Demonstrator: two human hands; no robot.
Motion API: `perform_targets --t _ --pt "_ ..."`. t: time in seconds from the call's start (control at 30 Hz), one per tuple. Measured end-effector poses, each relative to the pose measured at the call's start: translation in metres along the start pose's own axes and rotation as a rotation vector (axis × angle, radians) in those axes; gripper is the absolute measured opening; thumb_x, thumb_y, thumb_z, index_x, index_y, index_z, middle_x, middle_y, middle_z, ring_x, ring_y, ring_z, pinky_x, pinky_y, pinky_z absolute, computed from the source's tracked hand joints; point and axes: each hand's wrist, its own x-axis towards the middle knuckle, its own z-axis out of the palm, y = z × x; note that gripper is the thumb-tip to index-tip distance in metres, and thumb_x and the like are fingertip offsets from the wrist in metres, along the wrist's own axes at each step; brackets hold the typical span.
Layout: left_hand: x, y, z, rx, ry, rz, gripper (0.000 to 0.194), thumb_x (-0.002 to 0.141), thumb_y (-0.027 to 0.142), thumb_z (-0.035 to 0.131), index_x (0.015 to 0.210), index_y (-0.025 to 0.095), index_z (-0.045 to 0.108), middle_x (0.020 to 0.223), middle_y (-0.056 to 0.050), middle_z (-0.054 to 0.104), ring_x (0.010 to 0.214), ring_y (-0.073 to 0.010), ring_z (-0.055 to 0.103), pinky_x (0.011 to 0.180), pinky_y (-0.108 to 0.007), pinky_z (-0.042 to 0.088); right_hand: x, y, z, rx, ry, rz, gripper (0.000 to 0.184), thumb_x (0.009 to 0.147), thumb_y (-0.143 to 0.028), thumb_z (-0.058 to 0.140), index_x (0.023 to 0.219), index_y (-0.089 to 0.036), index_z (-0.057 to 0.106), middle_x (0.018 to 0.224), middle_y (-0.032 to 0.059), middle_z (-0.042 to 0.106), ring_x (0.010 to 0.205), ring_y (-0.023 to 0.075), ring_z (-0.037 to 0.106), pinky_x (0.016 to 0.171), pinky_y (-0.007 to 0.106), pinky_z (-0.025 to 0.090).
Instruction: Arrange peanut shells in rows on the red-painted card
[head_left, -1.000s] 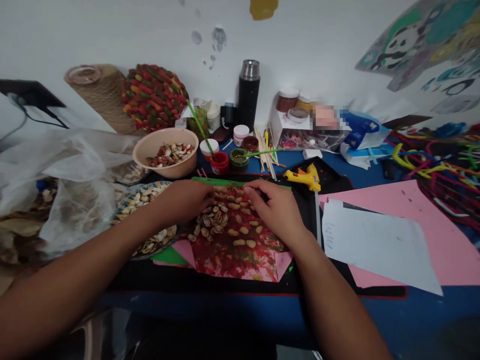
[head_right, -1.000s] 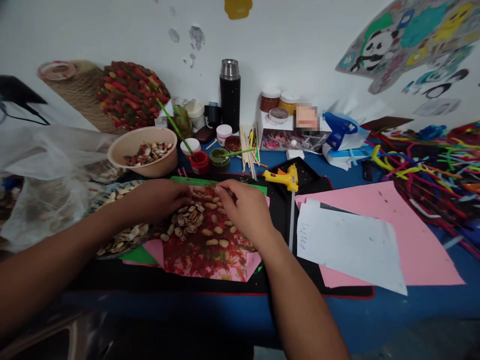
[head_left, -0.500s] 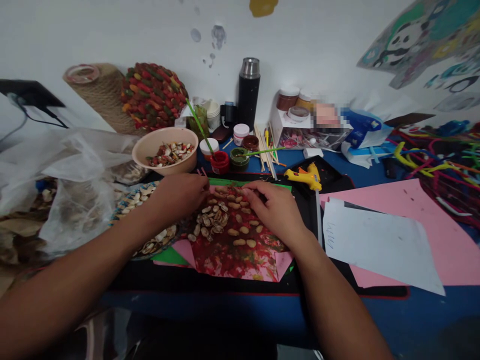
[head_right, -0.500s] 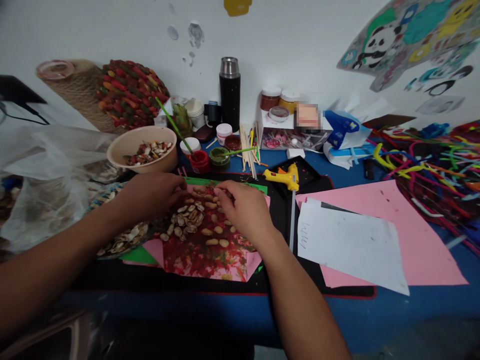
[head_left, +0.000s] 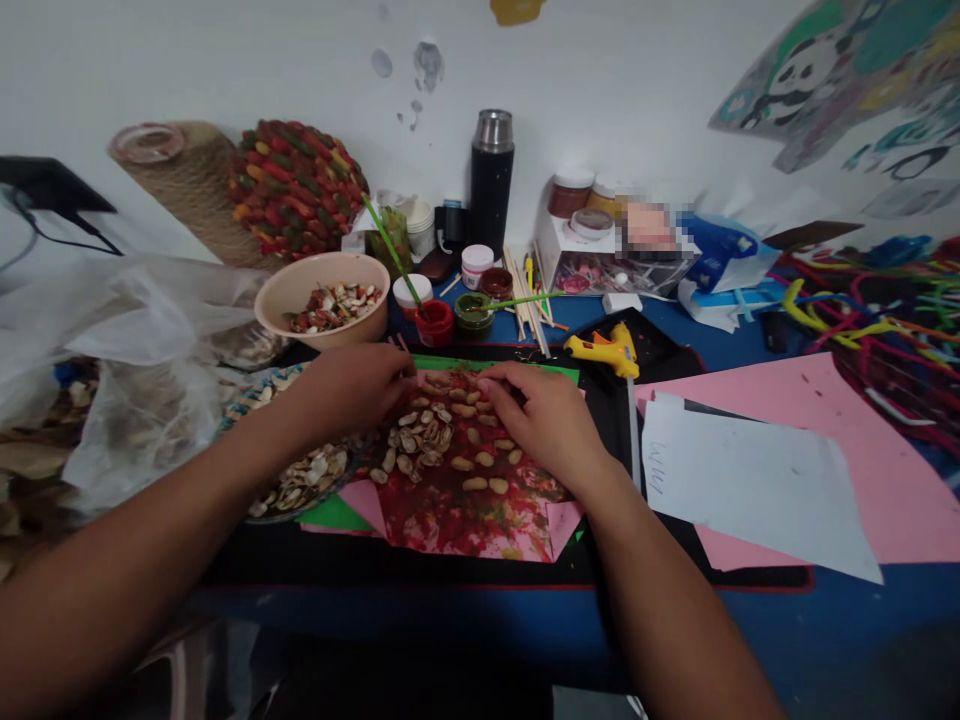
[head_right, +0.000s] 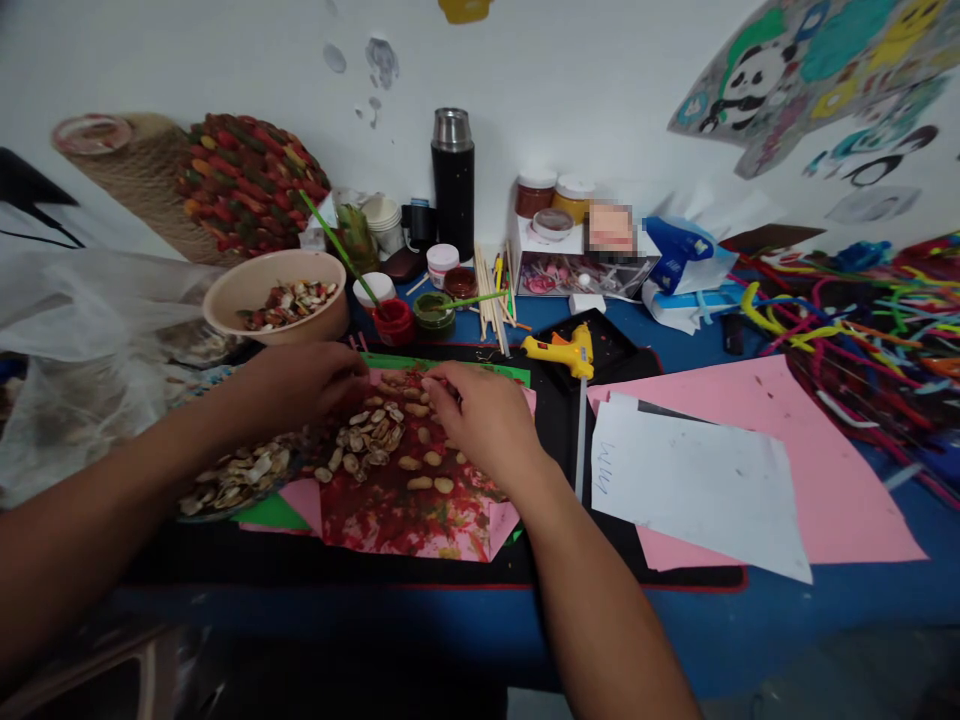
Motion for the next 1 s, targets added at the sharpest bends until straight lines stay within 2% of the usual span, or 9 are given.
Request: perform_targets --t 0.1,0.17,0.3,0.5,0.57,0.63,0.77,0.9,1.0 --pt "0.001 -0.002 0.001 -0.003 -0.092 0.071 0.037 0.106 0.040 0.046 0.105 0.021 0.078 0.107 -0.012 0.081 0.098 -0.0298 0.075 0.078 -0.035 0.050 0.000 0.002 0.001 -0.010 0.009 -0.018 0.017 0.107 -0.027 0.065 0.114 -0.024 0.080 0.111 0.0046 0.086 0.100 0.0265 0.080 0.085 0.036 0.055" --pt "0.003 -0.003 0.003 0.015 -0.099 0.068 0.035 0.106 0.038 0.047 0.105 0.021 0.077 0.108 -0.012 0.081 0.098 -0.0302 0.075 0.078 -0.035 0.049 0.000 0.003 0.001 -0.015 0.007 -0.022 0.017 0.108 -0.027 0.065 0.115 -0.025 0.081 0.112 0.0047 0.086 0.102 0.0271 0.081 0.086 0.036 0.056" --pt "0.006 -0.004 0.005 0.065 -0.010 0.032 0.026 0.103 0.031 0.053 0.107 0.020 0.076 0.107 -0.014 0.081 0.100 -0.0324 0.075 0.076 -0.036 0.048 0.000 0.002 0.001 -0.024 -0.004 -0.014 0.018 0.108 -0.027 0.064 0.116 -0.025 0.080 0.113 0.0057 0.086 0.104 0.0274 0.081 0.089 0.037 0.057" --pt "-0.003 0.004 -0.003 0.093 0.069 0.027 0.026 0.105 0.027 0.052 0.103 0.019 0.076 0.104 -0.013 0.080 0.100 -0.0316 0.075 0.080 -0.037 0.051 0.000 0.001 0.001 -0.046 -0.027 -0.018 0.019 0.107 -0.025 0.064 0.117 -0.024 0.080 0.115 0.0058 0.086 0.106 0.0286 0.081 0.091 0.040 0.059" --pt "-0.007 0.011 -0.004 0.059 0.087 0.084 0.022 0.103 0.027 0.056 0.104 0.020 0.077 0.103 -0.011 0.080 0.100 -0.0305 0.075 0.082 -0.037 0.052 0.000 0.002 0.001 -0.046 -0.025 -0.025 0.019 0.107 -0.025 0.064 0.118 -0.024 0.080 0.115 0.0055 0.086 0.106 0.0286 0.081 0.091 0.040 0.059" --pt "-0.011 0.018 -0.001 0.014 0.108 0.210 0.020 0.102 0.025 0.060 0.111 0.022 0.077 0.106 -0.009 0.081 0.103 -0.0286 0.075 0.088 -0.037 0.053 0.000 0.003 0.002 -0.041 -0.021 -0.026 0.020 0.107 -0.025 0.064 0.119 -0.024 0.080 0.116 0.0054 0.086 0.106 0.0285 0.081 0.091 0.040 0.058" --pt "-0.010 0.023 0.012 -0.028 0.156 0.409 0.027 0.102 0.019 0.061 0.125 0.024 0.075 0.120 -0.007 0.080 0.110 -0.0273 0.075 0.095 -0.037 0.054 0.000 0.002 0.001 -0.042 -0.024 -0.011 0.019 0.108 -0.026 0.063 0.117 -0.024 0.080 0.114 0.0057 0.086 0.105 0.0282 0.081 0.090 0.040 0.058" --pt "-0.003 0.023 0.021 -0.012 0.149 0.401 0.019 0.103 0.020 0.059 0.111 0.022 0.077 0.115 -0.009 0.080 0.103 -0.0269 0.075 0.092 -0.038 0.055 0.001 0.001 0.000 -0.034 -0.027 -0.019 0.019 0.108 -0.026 0.063 0.116 -0.024 0.080 0.113 0.0057 0.086 0.105 0.0277 0.080 0.091 0.039 0.058" --pt "-0.002 0.023 0.020 -0.009 0.141 0.385 0.021 0.104 0.021 0.058 0.113 0.020 0.076 0.110 -0.010 0.080 0.102 -0.0278 0.075 0.090 -0.038 0.056 0.001 0.001 0.000 -0.041 -0.022 -0.012 0.019 0.108 -0.026 0.063 0.117 -0.024 0.080 0.114 0.0058 0.086 0.106 0.0278 0.080 0.091 0.039 0.058"
